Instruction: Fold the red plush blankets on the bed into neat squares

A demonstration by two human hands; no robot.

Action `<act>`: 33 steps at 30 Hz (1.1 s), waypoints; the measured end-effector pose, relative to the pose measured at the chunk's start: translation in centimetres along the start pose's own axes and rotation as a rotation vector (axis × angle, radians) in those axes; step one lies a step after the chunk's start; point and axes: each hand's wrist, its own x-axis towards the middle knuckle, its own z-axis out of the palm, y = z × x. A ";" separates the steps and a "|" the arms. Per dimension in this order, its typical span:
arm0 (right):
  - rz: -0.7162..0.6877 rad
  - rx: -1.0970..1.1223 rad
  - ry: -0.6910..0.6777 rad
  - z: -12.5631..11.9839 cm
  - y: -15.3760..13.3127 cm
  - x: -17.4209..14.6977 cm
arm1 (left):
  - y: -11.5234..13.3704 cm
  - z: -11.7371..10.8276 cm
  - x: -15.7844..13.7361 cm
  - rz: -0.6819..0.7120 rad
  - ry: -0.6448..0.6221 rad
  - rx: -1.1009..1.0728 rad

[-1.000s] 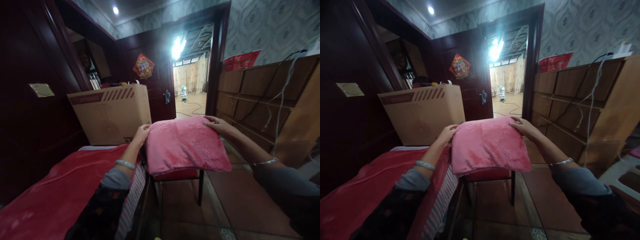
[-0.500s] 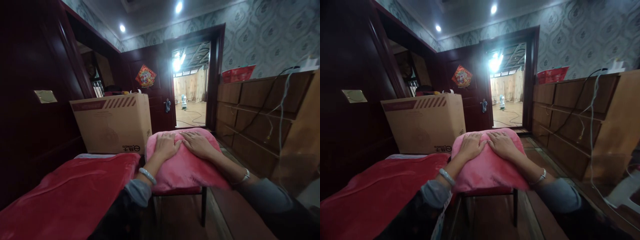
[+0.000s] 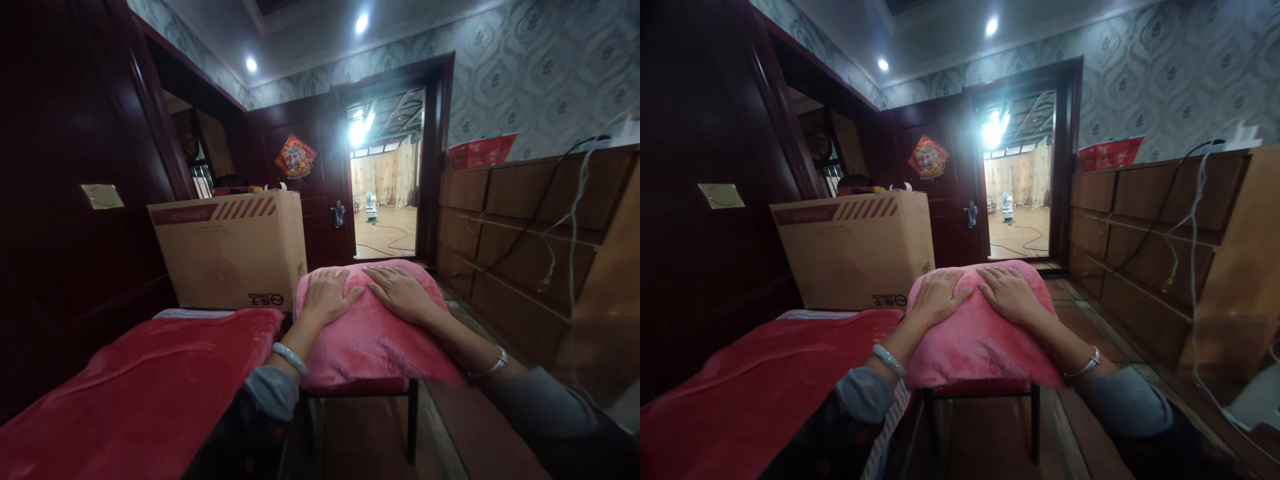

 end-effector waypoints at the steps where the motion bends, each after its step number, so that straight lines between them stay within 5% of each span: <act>1: -0.001 -0.002 0.003 0.0 0.0 0.0 | -0.2 -0.1 -0.1 -0.006 -0.004 0.005; 21: 0.116 -0.081 -0.126 -2.3 1.5 0.4 | -4.0 -2.4 -4.2 -0.191 -0.141 0.063; 26: 0.106 -0.100 -0.041 -2.6 1.0 1.3 | -1.3 -3.3 -1.8 -0.063 -0.091 0.080; 29: 0.056 -0.081 -0.056 -1.6 0.7 1.3 | 1.2 -2.0 0.4 0.089 -0.060 0.044; 33: 0.057 -0.064 -0.053 -0.1 0.5 0.4 | 2.8 0.0 1.1 0.111 -0.043 0.035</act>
